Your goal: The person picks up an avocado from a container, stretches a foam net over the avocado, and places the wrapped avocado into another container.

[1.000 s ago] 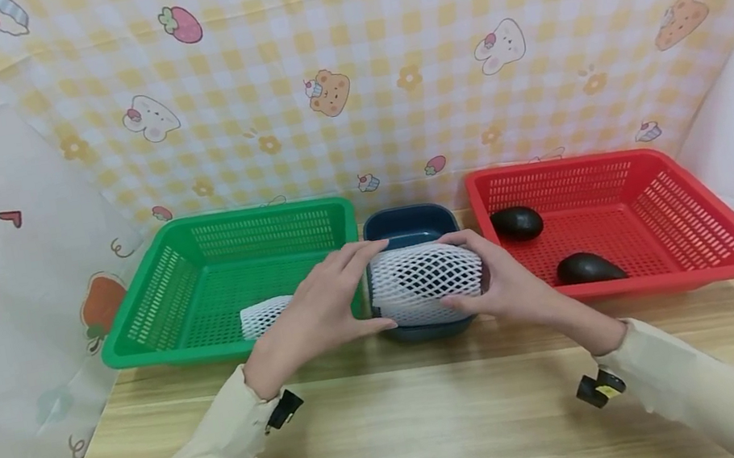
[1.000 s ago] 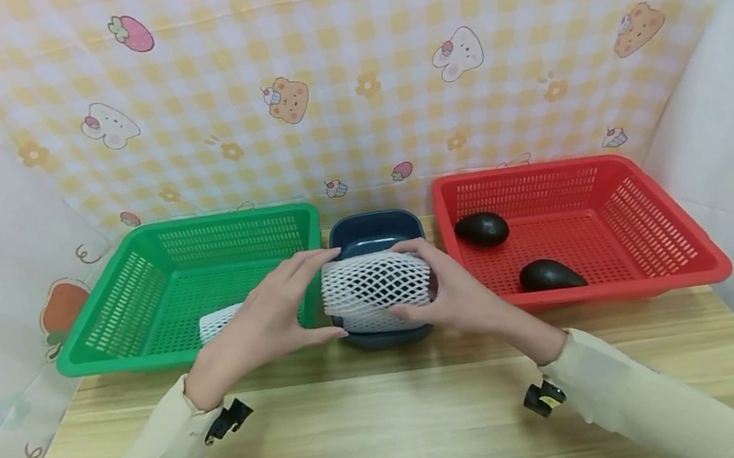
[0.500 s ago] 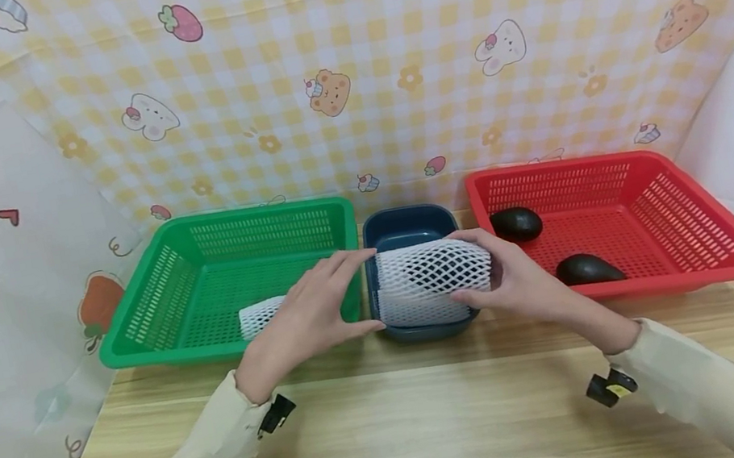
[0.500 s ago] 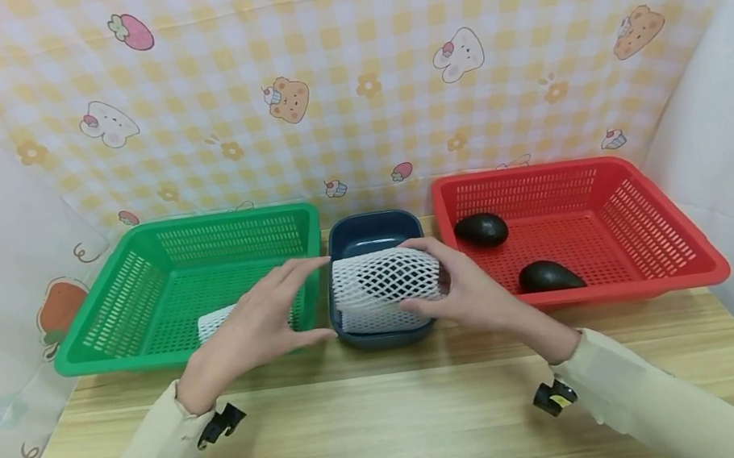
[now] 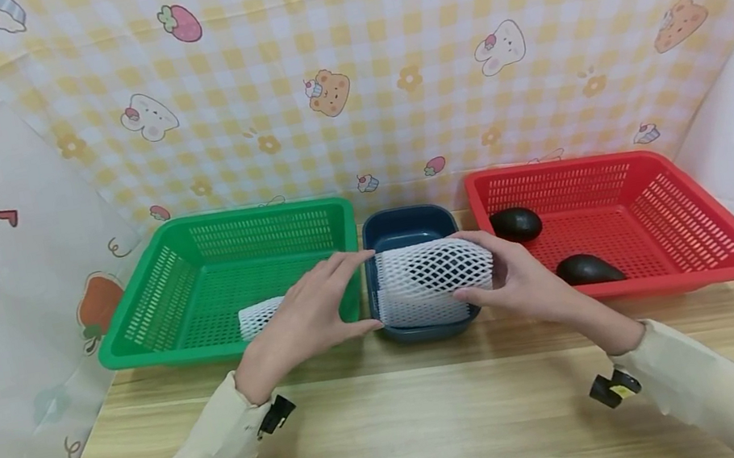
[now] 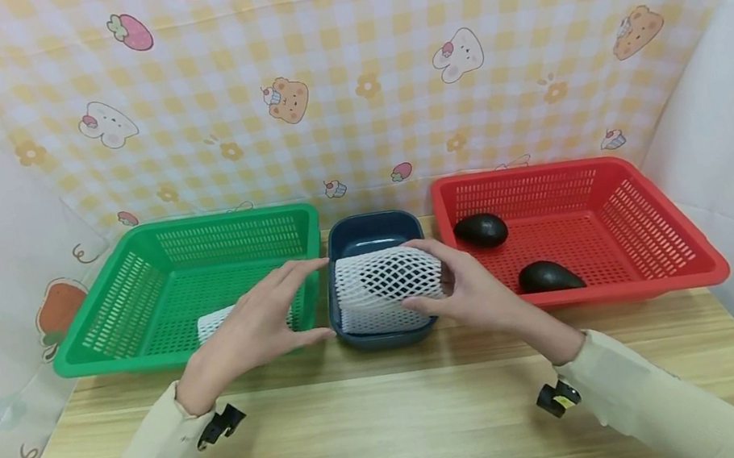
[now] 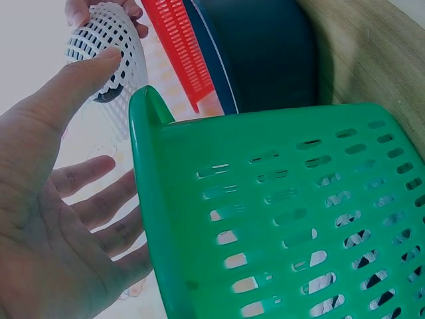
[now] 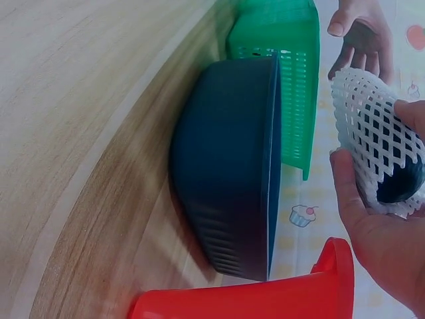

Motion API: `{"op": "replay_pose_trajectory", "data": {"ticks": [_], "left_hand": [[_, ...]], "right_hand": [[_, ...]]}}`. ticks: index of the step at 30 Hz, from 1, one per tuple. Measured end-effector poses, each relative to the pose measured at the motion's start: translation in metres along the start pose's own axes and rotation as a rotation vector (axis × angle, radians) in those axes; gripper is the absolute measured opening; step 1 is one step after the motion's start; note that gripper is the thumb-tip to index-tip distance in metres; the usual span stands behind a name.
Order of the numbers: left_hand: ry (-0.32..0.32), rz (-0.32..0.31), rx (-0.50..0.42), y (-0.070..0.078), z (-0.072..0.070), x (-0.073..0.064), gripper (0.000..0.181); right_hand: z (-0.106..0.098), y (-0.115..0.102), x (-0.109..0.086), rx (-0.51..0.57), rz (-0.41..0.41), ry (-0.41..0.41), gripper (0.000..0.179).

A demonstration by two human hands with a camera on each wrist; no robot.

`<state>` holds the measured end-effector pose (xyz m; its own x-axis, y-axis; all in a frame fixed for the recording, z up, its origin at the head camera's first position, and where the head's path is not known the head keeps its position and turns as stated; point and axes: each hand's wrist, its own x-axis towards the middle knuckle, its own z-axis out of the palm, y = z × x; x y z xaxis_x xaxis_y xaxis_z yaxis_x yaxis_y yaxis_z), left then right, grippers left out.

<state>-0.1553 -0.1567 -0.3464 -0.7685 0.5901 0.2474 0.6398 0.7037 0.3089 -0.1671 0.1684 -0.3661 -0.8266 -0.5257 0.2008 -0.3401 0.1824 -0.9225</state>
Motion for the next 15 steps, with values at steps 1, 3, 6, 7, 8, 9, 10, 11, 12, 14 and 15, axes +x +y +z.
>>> {"op": "replay_pose_trajectory", "data": {"ticks": [1, 3, 6, 7, 8, 9, 10, 11, 12, 14, 15], "left_hand": [[0.002, 0.001, 0.001, 0.000, 0.000, 0.000, 0.091], [0.011, 0.009, 0.000, 0.001, 0.000, 0.001, 0.091], [0.030, 0.038, -0.002, 0.004, 0.000, 0.004, 0.091], [0.037, 0.051, 0.000, 0.005, 0.001, 0.006, 0.091], [0.042, 0.067, 0.000, 0.007, 0.001, 0.008, 0.091], [0.047, 0.083, 0.002, 0.009, 0.001, 0.010, 0.090], [0.052, 0.100, 0.002, 0.012, 0.001, 0.013, 0.090], [0.055, 0.117, 0.003, 0.014, 0.002, 0.016, 0.090], [0.059, 0.132, 0.001, 0.017, 0.002, 0.019, 0.089], [0.062, 0.162, 0.000, 0.023, 0.003, 0.026, 0.088], [0.062, 0.173, 0.005, 0.026, 0.004, 0.029, 0.088]], "right_hand": [[0.000, 0.000, 0.000, 0.002, -0.001, -0.001, 0.072], [0.000, 0.001, 0.000, 0.006, -0.001, -0.001, 0.072], [0.001, 0.002, 0.000, 0.000, 0.001, 0.001, 0.071], [0.001, 0.003, 0.001, -0.008, 0.002, 0.003, 0.070], [0.002, 0.003, 0.001, -0.018, 0.005, 0.004, 0.070], [0.003, 0.003, 0.002, -0.028, 0.005, 0.003, 0.070], [0.004, 0.003, 0.002, -0.038, 0.003, 0.002, 0.069], [0.005, 0.003, 0.003, -0.048, 0.000, -0.001, 0.069], [0.006, 0.003, 0.003, -0.058, -0.005, -0.003, 0.069], [0.008, 0.003, 0.005, -0.075, -0.023, -0.010, 0.069], [0.010, 0.003, 0.006, -0.078, -0.034, -0.016, 0.069]]}}
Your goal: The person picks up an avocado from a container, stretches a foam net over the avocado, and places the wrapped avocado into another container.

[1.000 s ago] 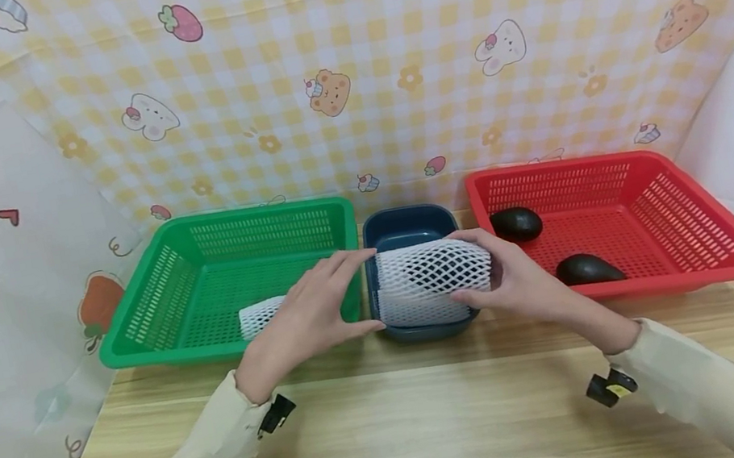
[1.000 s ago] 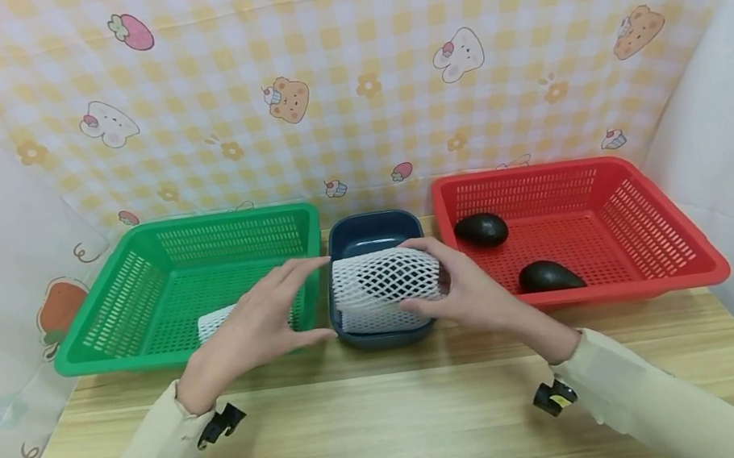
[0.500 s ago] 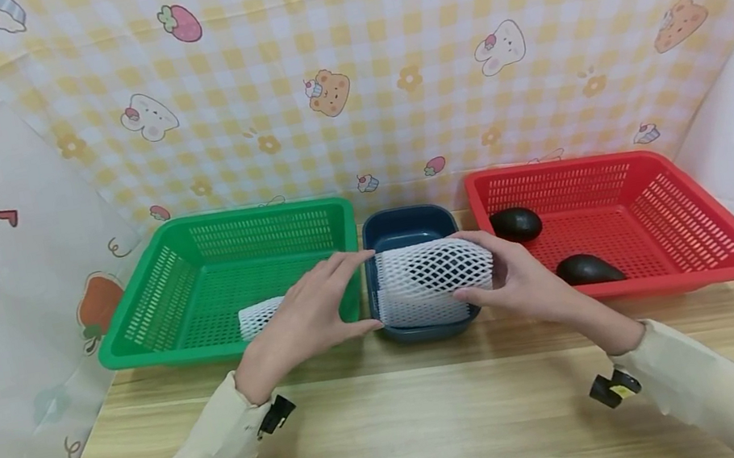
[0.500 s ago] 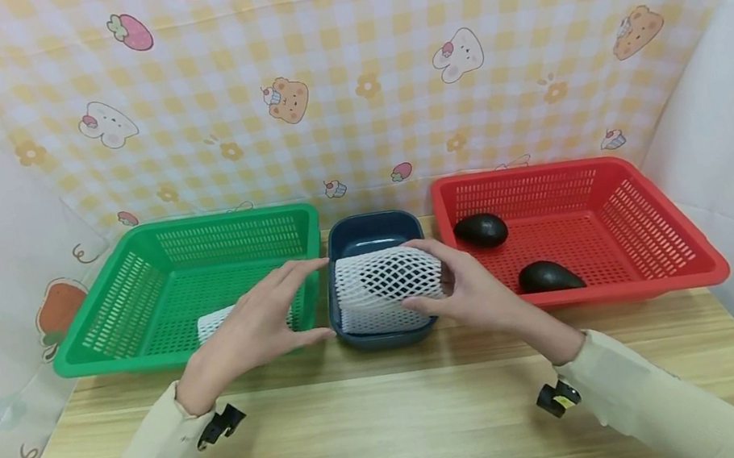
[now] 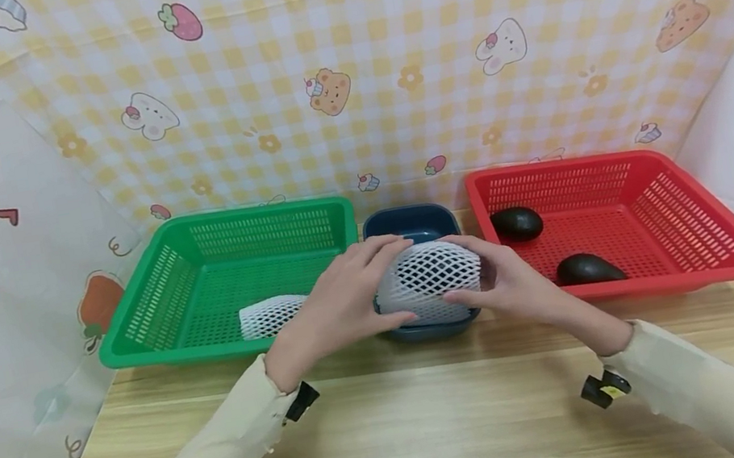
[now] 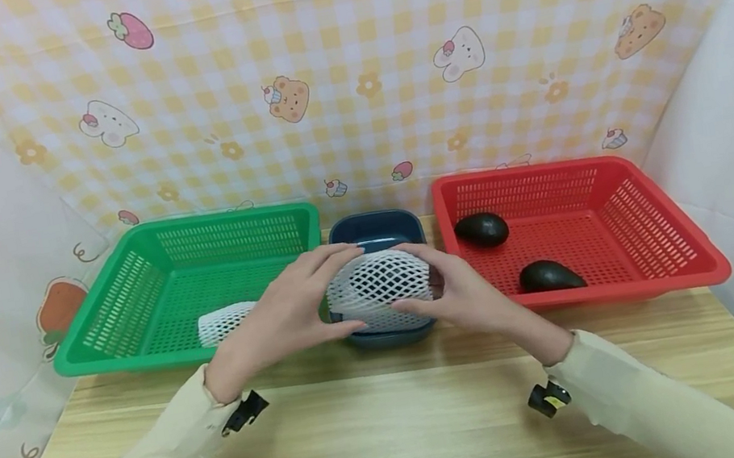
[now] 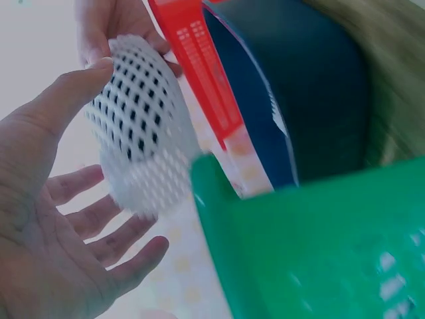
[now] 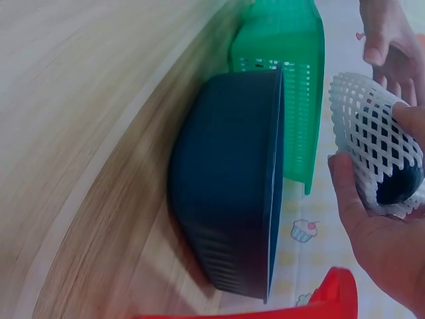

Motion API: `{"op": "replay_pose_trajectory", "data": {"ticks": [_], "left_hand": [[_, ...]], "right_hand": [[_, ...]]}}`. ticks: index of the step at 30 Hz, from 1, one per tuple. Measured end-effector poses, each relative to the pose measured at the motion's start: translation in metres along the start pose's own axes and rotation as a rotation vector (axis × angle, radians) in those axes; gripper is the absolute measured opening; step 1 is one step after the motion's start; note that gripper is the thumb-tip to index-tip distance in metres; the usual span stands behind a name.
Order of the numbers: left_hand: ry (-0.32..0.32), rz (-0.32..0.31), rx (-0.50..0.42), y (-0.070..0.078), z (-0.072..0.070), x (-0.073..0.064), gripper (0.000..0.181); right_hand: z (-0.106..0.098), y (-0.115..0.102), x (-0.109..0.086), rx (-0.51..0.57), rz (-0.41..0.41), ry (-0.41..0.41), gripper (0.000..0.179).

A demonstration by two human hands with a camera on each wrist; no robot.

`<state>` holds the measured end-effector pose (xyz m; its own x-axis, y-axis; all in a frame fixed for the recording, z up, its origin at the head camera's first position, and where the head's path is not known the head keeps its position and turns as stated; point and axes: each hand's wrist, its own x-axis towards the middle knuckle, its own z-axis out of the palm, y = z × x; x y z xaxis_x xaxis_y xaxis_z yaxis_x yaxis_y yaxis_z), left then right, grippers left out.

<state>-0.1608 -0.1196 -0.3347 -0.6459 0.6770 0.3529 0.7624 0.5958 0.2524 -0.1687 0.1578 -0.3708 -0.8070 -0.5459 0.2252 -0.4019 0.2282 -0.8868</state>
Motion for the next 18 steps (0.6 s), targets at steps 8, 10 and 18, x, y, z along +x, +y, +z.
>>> {"op": "replay_pose_trajectory", "data": {"ticks": [8, 10, 18], "left_hand": [[-0.033, 0.014, 0.063, 0.016, 0.009, 0.016, 0.085], [-0.032, 0.006, 0.082, 0.018, 0.011, 0.017, 0.081], [-0.042, -0.031, 0.083, 0.019, 0.011, 0.015, 0.080]], "right_hand": [[0.009, -0.004, 0.006, -0.019, -0.028, -0.038, 0.070], [0.010, -0.005, 0.007, -0.026, -0.019, -0.041, 0.070], [0.013, -0.005, 0.006, -0.012, -0.005, -0.056, 0.073]]}}
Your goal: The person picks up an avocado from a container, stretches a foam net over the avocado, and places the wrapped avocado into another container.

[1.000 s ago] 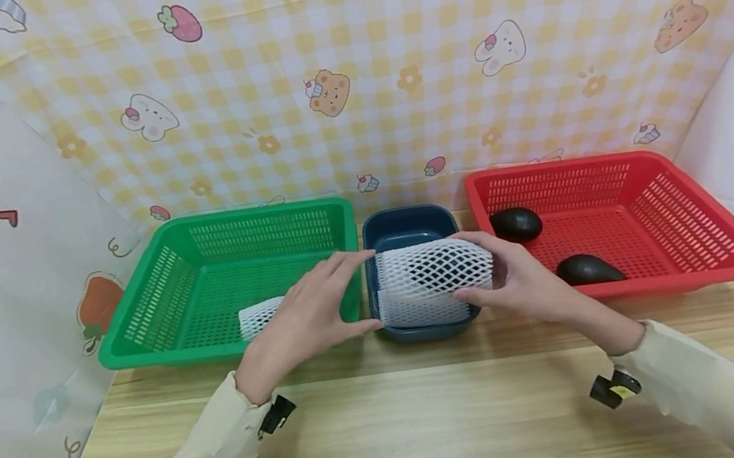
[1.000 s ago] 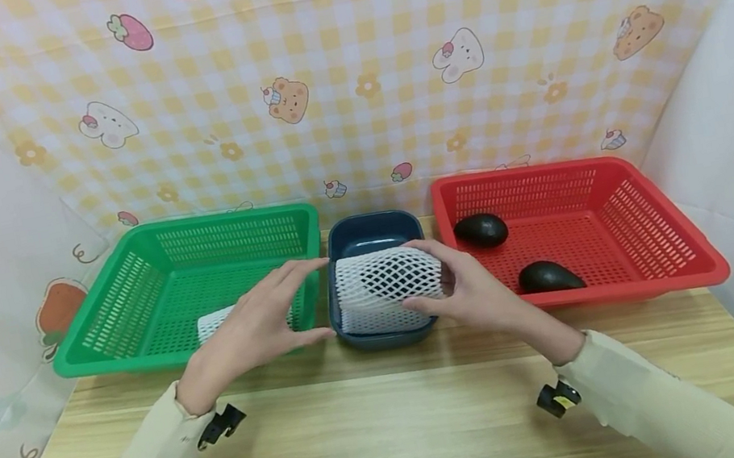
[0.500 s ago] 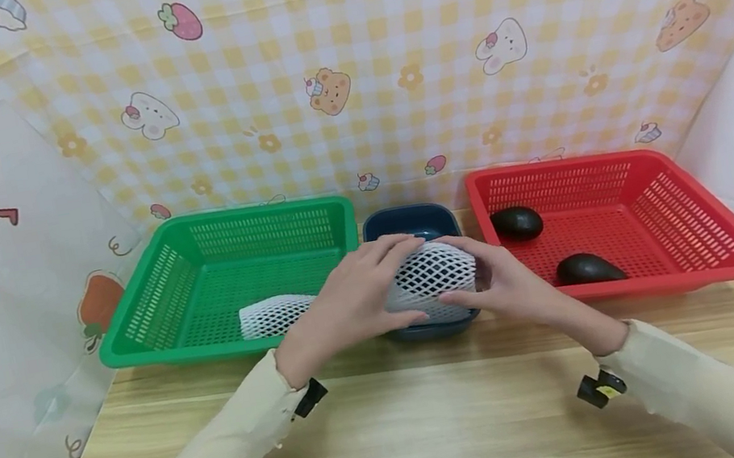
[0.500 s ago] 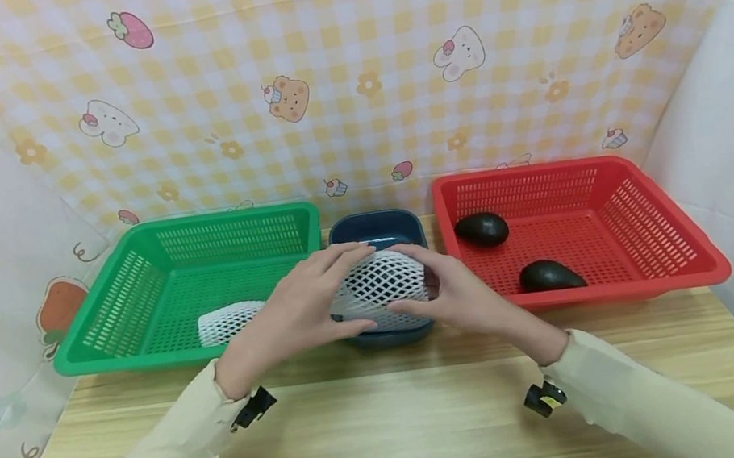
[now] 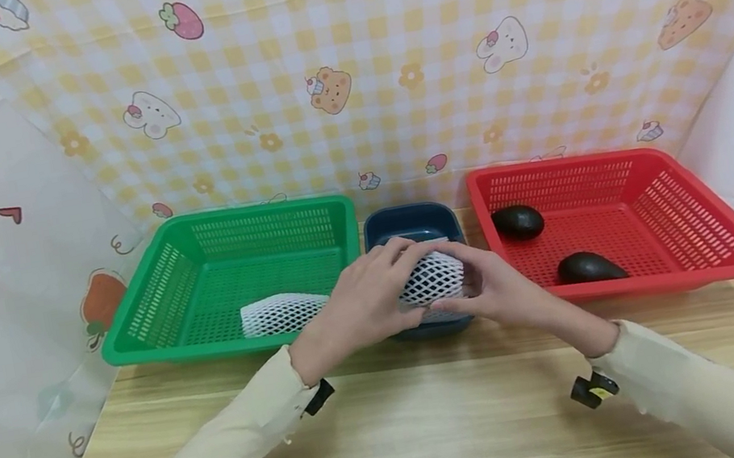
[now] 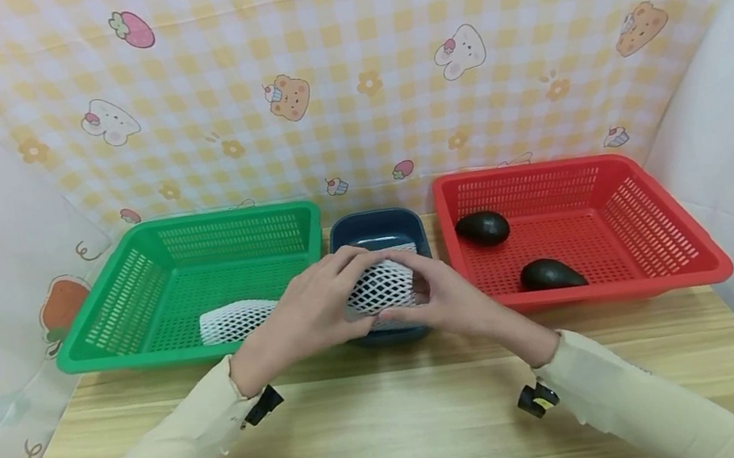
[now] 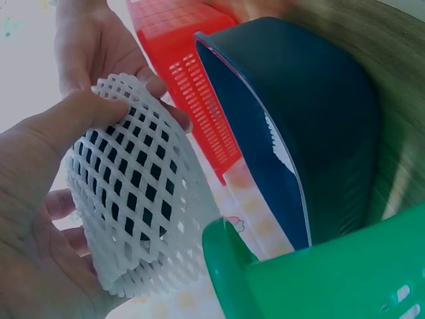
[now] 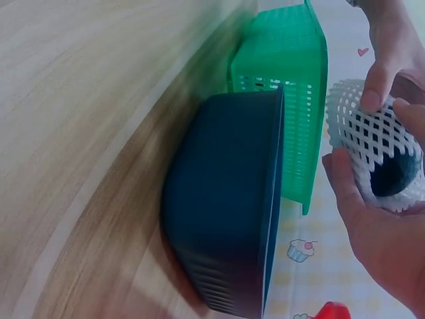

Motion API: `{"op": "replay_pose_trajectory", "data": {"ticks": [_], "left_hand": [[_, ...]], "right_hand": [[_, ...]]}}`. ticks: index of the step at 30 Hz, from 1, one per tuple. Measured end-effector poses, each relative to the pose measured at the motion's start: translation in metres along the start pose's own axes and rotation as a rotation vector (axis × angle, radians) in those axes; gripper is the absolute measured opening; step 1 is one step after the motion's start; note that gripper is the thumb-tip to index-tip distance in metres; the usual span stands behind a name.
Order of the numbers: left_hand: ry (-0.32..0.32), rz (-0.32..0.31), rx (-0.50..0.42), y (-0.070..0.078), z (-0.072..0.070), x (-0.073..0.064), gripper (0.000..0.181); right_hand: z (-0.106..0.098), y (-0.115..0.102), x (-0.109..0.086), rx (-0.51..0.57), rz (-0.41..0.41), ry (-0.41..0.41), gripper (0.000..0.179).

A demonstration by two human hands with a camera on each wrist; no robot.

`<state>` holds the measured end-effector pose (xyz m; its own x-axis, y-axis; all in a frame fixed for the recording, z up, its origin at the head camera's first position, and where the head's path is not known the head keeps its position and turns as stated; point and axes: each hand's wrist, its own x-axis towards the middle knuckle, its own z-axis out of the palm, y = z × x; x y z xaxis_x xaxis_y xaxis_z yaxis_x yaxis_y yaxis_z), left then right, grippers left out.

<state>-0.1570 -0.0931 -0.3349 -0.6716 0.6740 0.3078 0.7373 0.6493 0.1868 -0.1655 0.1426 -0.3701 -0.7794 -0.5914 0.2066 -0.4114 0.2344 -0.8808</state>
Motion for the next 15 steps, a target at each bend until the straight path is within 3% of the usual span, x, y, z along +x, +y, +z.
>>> {"op": "replay_pose_trajectory", "data": {"ticks": [6, 10, 15], "left_hand": [[-0.002, -0.017, -0.014, -0.005, -0.004, -0.004, 0.072], [0.003, -0.029, -0.023, -0.011, -0.011, -0.007, 0.069], [-0.010, -0.057, -0.017, -0.024, -0.025, -0.016, 0.078]], "right_hand": [[-0.002, -0.003, -0.003, 0.101, 0.008, -0.071, 0.079], [-0.009, -0.001, -0.011, 0.080, 0.022, -0.090, 0.076], [-0.018, 0.002, -0.020, 0.036, 0.030, -0.167, 0.061]]}}
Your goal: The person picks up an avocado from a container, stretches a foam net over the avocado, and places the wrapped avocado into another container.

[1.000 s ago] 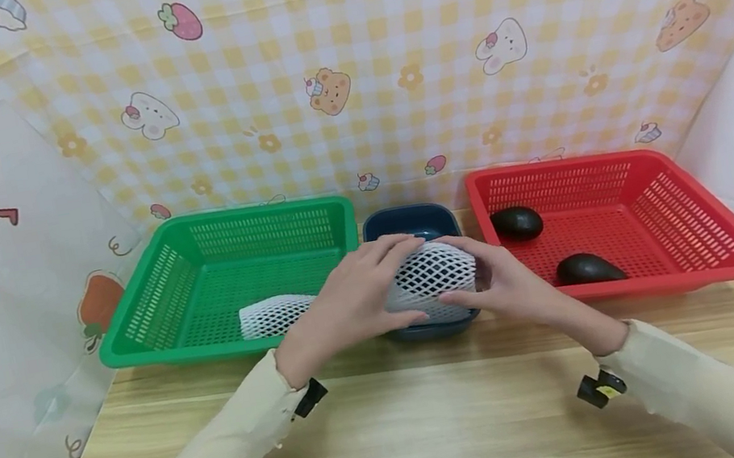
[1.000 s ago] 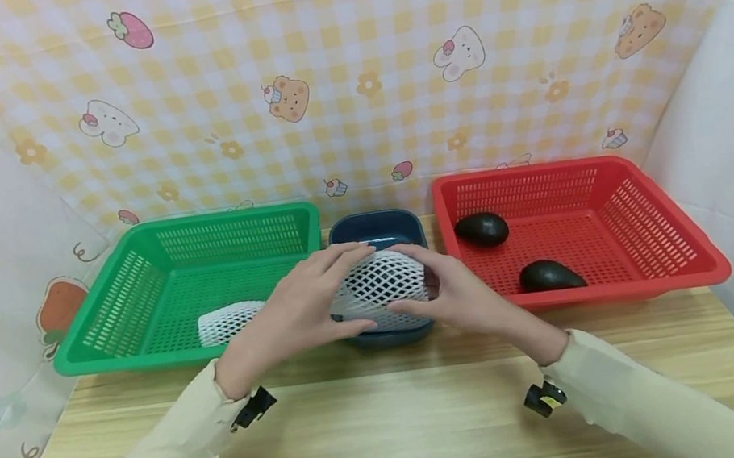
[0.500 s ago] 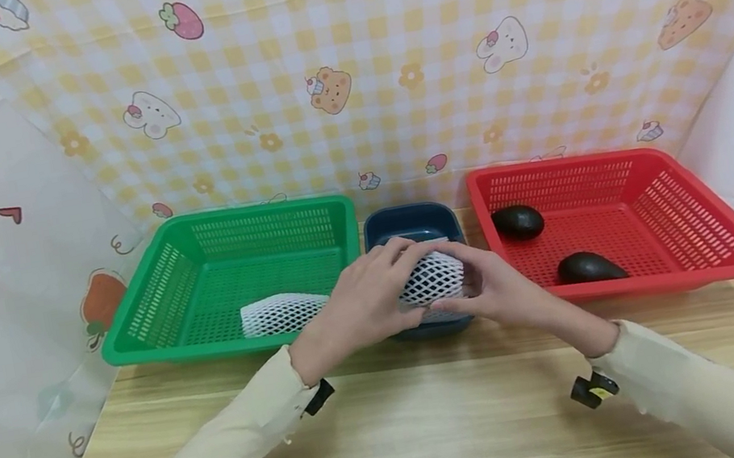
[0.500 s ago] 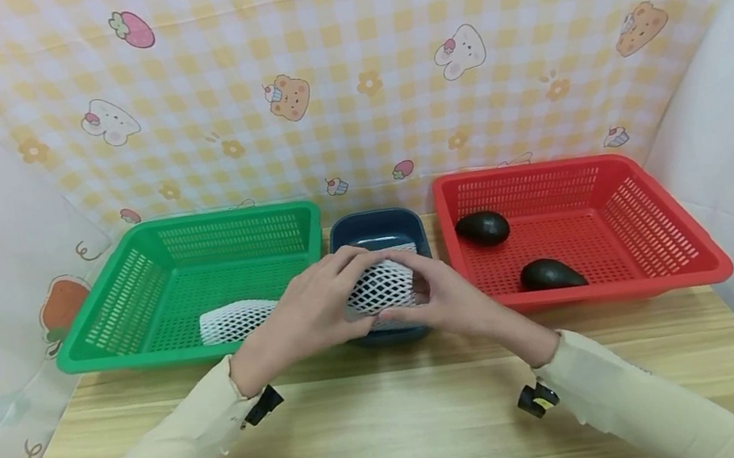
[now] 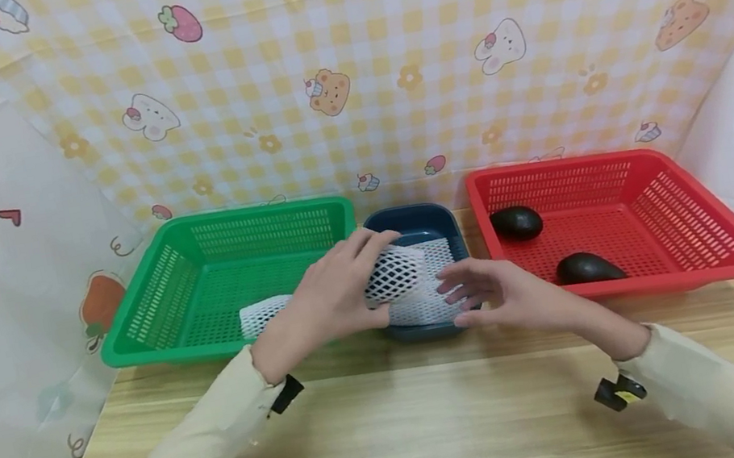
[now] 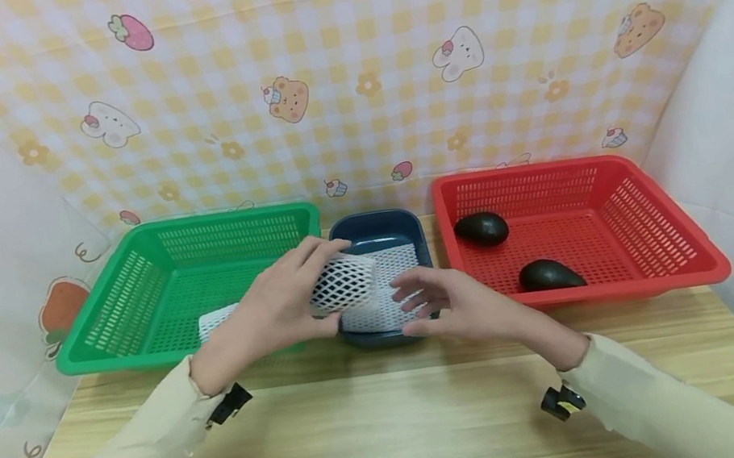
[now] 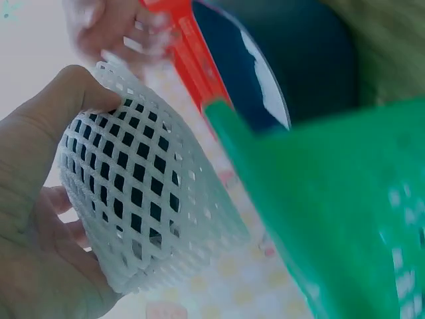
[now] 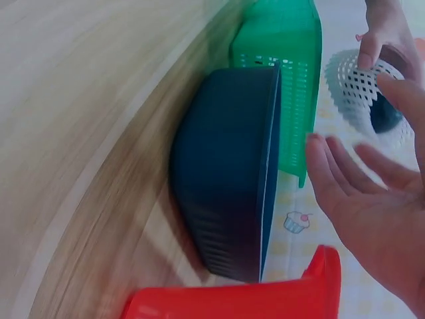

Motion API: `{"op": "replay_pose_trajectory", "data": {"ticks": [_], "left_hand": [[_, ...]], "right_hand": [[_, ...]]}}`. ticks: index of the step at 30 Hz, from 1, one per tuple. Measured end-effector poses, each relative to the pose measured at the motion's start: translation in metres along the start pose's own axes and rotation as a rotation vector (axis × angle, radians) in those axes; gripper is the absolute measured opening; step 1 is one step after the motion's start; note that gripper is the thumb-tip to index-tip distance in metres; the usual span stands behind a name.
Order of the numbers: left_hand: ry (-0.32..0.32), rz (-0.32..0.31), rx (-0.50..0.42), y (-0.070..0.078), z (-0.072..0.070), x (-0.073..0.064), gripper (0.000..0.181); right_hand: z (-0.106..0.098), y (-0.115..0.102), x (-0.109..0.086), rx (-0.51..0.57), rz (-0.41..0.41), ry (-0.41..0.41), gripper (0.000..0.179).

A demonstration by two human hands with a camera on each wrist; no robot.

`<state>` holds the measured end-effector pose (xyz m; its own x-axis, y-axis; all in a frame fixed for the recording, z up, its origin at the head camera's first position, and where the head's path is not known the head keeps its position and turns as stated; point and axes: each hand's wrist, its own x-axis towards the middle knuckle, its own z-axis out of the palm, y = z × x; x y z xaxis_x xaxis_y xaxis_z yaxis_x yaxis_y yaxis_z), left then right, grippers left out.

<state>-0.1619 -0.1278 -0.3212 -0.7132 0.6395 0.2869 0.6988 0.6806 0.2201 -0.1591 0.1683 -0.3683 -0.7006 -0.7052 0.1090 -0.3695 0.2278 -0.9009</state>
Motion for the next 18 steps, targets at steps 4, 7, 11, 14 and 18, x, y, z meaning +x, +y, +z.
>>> {"op": "replay_pose_trajectory", "data": {"ticks": [4, 7, 11, 14, 18], "left_hand": [[-0.025, -0.037, 0.010, -0.016, -0.014, -0.010, 0.075], [-0.037, -0.070, -0.003, -0.030, -0.025, -0.018, 0.071], [-0.053, -0.121, -0.014, -0.048, -0.039, -0.030, 0.071], [-0.066, -0.152, 0.001, -0.061, -0.046, -0.039, 0.070], [-0.075, -0.184, 0.037, -0.078, -0.053, -0.049, 0.068]], "right_hand": [[-0.002, 0.001, -0.009, -0.018, 0.018, -0.102, 0.048], [-0.002, 0.000, -0.016, -0.019, 0.046, -0.173, 0.042], [-0.003, -0.003, -0.023, -0.057, 0.037, -0.239, 0.040], [-0.004, -0.003, -0.027, -0.080, 0.022, -0.273, 0.039], [-0.004, -0.003, -0.032, -0.095, 0.027, -0.328, 0.038]]}}
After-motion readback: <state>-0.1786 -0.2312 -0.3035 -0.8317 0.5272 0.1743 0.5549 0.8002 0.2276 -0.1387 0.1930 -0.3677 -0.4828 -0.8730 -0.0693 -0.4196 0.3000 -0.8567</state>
